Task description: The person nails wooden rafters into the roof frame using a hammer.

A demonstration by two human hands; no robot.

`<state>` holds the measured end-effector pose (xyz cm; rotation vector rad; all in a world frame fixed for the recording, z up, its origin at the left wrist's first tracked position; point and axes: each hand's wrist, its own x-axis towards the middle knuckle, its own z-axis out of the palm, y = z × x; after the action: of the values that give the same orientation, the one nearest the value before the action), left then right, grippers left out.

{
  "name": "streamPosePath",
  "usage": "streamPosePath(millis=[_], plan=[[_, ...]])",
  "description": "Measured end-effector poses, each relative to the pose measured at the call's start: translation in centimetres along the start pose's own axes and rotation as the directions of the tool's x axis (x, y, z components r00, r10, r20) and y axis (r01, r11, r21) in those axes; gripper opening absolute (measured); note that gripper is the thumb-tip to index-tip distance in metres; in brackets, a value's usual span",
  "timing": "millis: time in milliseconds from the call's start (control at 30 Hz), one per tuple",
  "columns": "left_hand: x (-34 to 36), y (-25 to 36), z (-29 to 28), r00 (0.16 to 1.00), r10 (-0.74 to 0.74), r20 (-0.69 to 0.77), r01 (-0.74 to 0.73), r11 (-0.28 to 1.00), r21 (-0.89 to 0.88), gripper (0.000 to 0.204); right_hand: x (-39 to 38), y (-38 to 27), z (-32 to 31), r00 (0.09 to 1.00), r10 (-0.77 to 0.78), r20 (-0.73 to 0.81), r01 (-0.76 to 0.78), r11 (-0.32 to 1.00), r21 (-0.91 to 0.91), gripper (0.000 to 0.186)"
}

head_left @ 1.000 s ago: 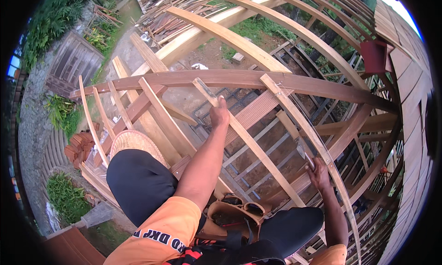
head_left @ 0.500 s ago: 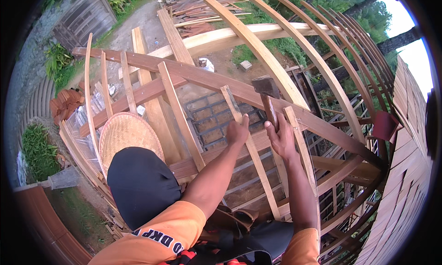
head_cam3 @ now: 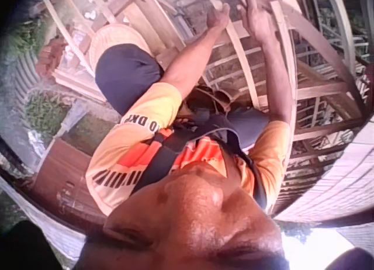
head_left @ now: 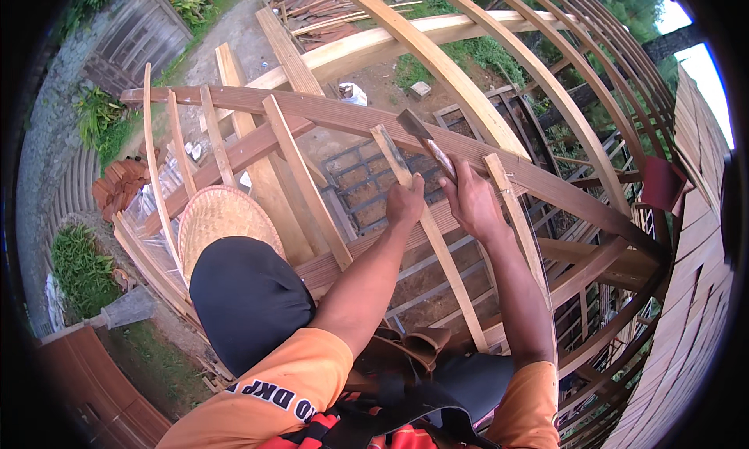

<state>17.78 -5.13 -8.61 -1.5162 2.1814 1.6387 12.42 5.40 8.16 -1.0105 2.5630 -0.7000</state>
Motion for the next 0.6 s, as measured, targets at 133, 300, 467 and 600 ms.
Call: streamPosePath(millis=[133, 300, 467, 600], plan=[[-0.5, 0.2, -1.0, 0.999, -0.017, 0.046, 0.019, 0.998, -0.059, 0.068, 3.5, -5.0, 0.2, 0.972, -0.217, -0.087, 0.215, 0.976, -0.028, 0.042], [-1.0, 0.4, -1.3, 0.999, -0.014, 0.043, 0.017, 0.997, -0.075, 0.065, 5.3, -5.2, 2.3, 0.954, -0.268, 0.131, 0.289, 0.94, -0.18, 0.039], [-2.2, 2.5, -2.5, 0.988, -0.099, 0.116, 0.113, 0.986, -0.124, 0.062, 6.5, -2.8, 3.3, 0.976, -0.112, 0.188, 0.169, 0.933, -0.316, 0.039], [-1.1, 0.4, -1.9, 0.996, -0.042, 0.073, 0.054, 0.985, -0.164, 0.059, 6.2, -9.1, 0.6, 0.955, -0.296, -0.016, 0.297, 0.953, 0.054, 0.041]])
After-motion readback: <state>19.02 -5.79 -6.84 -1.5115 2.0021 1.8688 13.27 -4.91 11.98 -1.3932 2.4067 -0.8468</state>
